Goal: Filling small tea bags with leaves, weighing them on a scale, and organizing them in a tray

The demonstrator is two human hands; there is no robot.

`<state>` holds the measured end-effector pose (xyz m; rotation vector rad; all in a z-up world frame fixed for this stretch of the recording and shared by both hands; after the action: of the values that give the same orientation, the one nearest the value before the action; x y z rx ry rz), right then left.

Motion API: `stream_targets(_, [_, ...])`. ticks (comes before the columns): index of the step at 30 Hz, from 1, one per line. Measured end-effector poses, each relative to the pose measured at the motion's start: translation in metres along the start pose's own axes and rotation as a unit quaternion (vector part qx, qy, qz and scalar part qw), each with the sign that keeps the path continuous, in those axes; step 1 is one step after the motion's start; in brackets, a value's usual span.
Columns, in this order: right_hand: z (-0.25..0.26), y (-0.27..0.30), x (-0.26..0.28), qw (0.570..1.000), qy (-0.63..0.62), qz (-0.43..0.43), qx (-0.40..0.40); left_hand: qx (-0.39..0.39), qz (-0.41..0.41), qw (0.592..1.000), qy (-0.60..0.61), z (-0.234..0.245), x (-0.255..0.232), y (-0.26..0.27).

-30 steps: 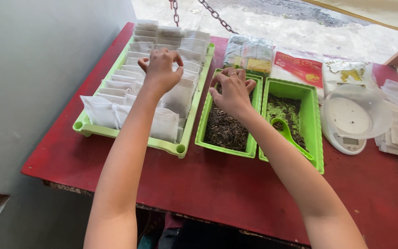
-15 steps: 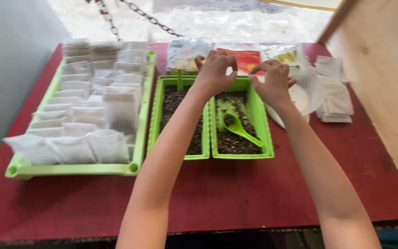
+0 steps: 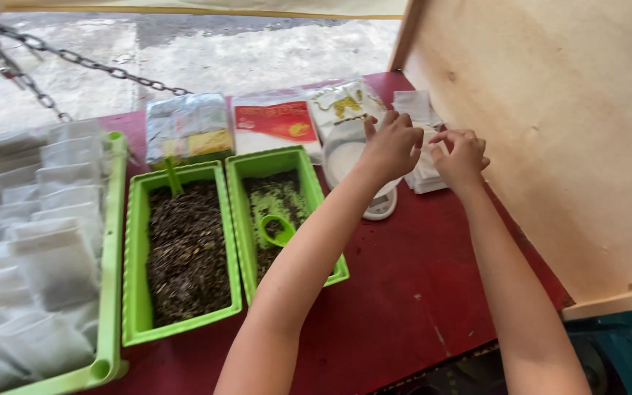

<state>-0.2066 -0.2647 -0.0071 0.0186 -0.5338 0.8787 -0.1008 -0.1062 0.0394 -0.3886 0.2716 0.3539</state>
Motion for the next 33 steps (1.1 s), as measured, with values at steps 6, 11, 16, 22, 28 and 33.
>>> stream_targets(6, [-0.025, 0.012, -0.035, 0.995, 0.087, -0.003, 0.048, -0.021, -0.035, 0.984, -0.173, -0.065, -0.031, -0.013])
stream_targets(11, [-0.038, 0.021, -0.042, 0.996, 0.088, 0.013, 0.000, 0.072, -0.009, 0.953, -0.296, -0.108, -0.032, -0.022])
stream_targets(16, [-0.035, 0.022, -0.042, 0.995, 0.081, 0.035, -0.054, 0.122, 0.009, 0.937, -0.327, -0.107, -0.035, -0.017])
stream_targets(22, [-0.012, 0.018, -0.037, 0.985, 0.062, 0.015, -0.163, 0.091, 0.011, 0.977, -0.193, -0.055, -0.039, -0.011])
stream_targets(28, [0.012, 0.012, 0.030, 0.975, -0.023, 0.044, -0.218, 0.035, 0.081, 0.994, -0.062, -0.006, 0.009, 0.000])
stream_targets(33, [0.031, 0.051, 0.154, 0.952, -0.131, 0.160, -0.226, 0.064, 0.199, 0.945, 0.253, 0.069, 0.067, 0.055])
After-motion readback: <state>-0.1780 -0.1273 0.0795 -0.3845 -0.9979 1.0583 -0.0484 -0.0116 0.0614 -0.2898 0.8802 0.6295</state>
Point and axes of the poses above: each hand's wrist, its own y-axis away from the middle knuckle, its own z-axis out of the back of the hand, x = y × z, the point moved 3 cm from there along -y, towards the middle knuckle, and after that the axes turned 8 degrees about x, right-handed, at the moved point
